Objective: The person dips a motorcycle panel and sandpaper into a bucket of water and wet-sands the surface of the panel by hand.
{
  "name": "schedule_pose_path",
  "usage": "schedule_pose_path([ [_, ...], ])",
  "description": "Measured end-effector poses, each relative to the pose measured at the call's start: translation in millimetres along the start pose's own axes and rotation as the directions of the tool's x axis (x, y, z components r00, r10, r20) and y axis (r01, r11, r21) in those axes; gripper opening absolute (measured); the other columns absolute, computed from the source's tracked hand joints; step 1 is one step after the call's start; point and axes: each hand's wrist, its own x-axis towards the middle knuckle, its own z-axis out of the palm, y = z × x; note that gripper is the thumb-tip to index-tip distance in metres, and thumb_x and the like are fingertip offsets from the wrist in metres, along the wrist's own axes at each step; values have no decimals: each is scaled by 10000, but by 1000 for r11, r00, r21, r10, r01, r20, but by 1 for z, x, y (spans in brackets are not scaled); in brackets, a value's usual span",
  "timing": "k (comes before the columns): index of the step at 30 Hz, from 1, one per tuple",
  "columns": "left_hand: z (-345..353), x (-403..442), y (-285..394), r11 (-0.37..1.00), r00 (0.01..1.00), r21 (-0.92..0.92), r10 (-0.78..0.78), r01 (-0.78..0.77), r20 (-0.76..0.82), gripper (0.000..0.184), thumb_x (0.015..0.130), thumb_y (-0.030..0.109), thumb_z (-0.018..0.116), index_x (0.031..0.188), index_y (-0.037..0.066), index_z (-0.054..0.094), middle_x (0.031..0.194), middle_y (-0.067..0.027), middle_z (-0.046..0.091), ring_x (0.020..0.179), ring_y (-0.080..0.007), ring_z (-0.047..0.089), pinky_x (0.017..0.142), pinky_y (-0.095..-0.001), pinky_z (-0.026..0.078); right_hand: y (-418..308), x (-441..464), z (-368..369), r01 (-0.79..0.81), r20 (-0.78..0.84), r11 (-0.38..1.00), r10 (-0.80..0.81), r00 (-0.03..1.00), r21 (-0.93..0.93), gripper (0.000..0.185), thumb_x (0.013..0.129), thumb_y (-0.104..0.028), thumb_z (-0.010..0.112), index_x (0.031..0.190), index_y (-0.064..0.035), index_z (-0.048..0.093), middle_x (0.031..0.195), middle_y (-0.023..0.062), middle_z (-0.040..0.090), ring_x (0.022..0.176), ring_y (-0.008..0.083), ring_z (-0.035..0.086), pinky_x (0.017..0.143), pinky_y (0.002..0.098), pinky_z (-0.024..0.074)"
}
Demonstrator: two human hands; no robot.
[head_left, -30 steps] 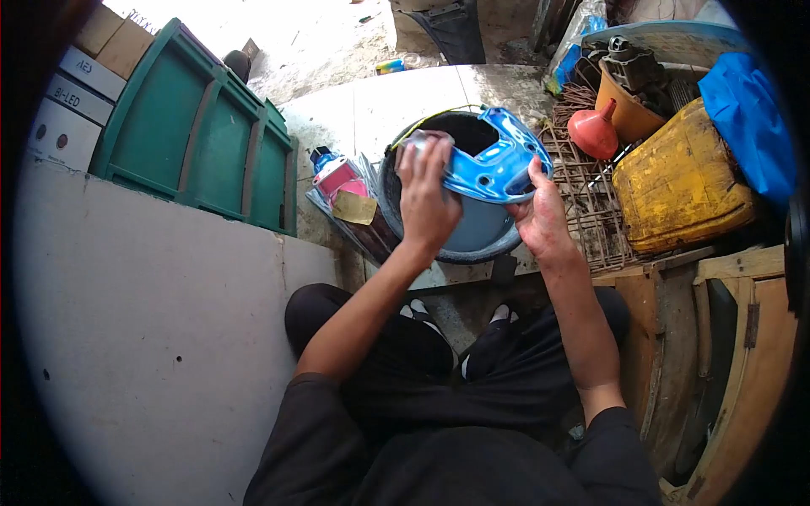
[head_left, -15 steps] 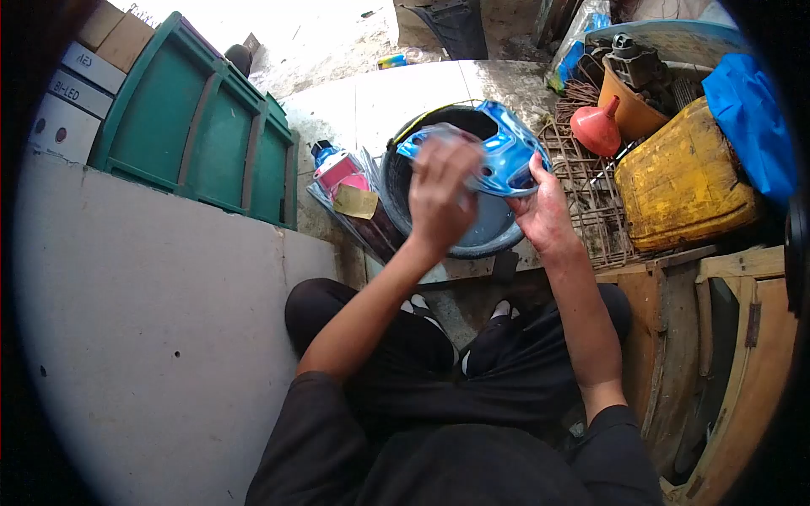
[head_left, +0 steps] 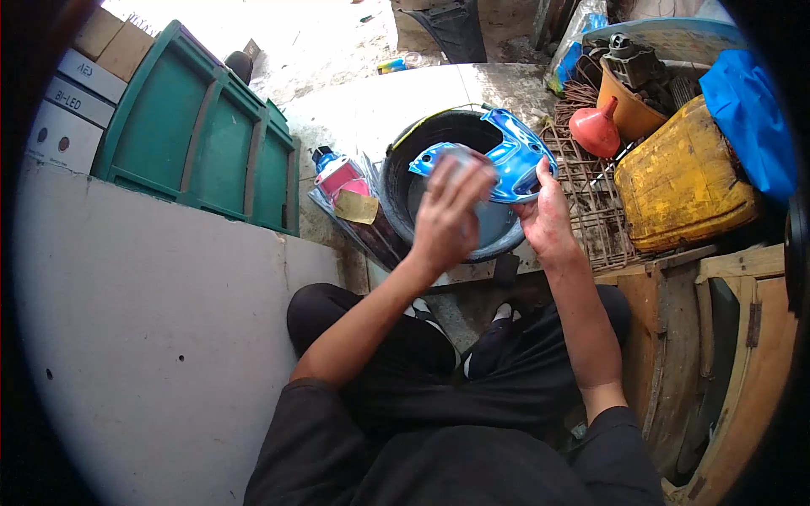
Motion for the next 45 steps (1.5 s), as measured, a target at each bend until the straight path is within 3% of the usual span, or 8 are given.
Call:
schedule_pose_path([
  [6, 1, 14, -17, 945, 939, 58, -311, 322, -149, 686, 709, -61, 602, 1373, 109, 588, 1412, -144, 554, 1402, -415, 399, 1206, -499, 288, -2, -8, 5, 2, 5, 1000, -2, 1000, -15, 475, 1082, -468, 435, 1350, -87, 532, 1251, 90, 664, 1061, 208, 685, 899, 407, 590],
  [12, 0, 7, 1, 983, 987, -87, 156, -159, -42, 676, 689, -21, 636, 1349, 127, 609, 1398, -104, 571, 1405, -396, 403, 1201, -518, 329, -3, 2, -1, -30, 49, 999, 28, 998, 26, 457, 1091, -450, 414, 1317, -73, 539, 1203, 99, 668, 1044, 201, 689, 924, 421, 587],
  [15, 0, 17, -14, 968, 956, 76, -222, 241, -193, 655, 686, -35, 636, 1321, 120, 628, 1402, -107, 577, 1391, -392, 427, 1177, -511, 358, -3, -6, 4, 24, 41, 999, -23, 999, -28, 392, 1046, -387, 567, 1290, -81, 577, 1177, 74, 697, 1000, 201, 705, 858, 383, 601],
  [29, -7, 3, 11, 975, 972, -92, 213, -204, 98, 699, 707, -30, 630, 1387, 128, 599, 1443, -107, 561, 1405, -386, 437, 1169, -508, 374, 5, 10, -4, 89, 127, 996, -84, 988, -33, 374, 921, -161, 764, 1257, -99, 613, 1162, 54, 707, 992, 183, 707, 885, 382, 595],
  [33, -2, 18, -16, 965, 972, 187, -152, 186, -181, 723, 707, -25, 639, 1414, 113, 572, 1481, -125, 520, 1437, -401, 387, 1211, -503, 321, -1, -8, 10, 84, 105, 996, -82, 991, -20, 377, 939, -180, 742, 1278, -114, 591, 1175, 49, 679, 1021, 186, 685, 867, 392, 595],
  [38, -8, 5, 9, 982, 975, -55, 187, -182, 118, 771, 661, 2, 686, 1412, 133, 572, 1486, -129, 511, 1438, -401, 382, 1202, -520, 323, 2, 5, -6, 72, 106, 997, -68, 992, -32, 395, 930, -180, 750, 1283, -108, 588, 1176, 45, 687, 1004, 181, 698, 866, 369, 597],
  [42, -3, 21, -17, 949, 955, 151, -254, 277, -156, 743, 698, 7, 674, 1423, 111, 548, 1485, -159, 500, 1446, -428, 353, 1154, -537, 367, 0, -15, 15, 139, 76, 989, -135, 988, -53, 331, 931, -185, 751, 1231, -118, 631, 1143, 44, 702, 989, 168, 698, 844, 354, 581],
  [45, -4, 1, -2, 991, 994, 100, -90, 84, 56, 816, 693, 12, 686, 1479, 135, 505, 1538, -130, 458, 1465, -429, 331, 1162, -512, 366, 6, -3, 7, 174, 64, 981, -170, 983, -83, 344, 937, -190, 746, 1249, -115, 621, 1159, 47, 698, 991, 163, 697, 844, 351, 578],
])
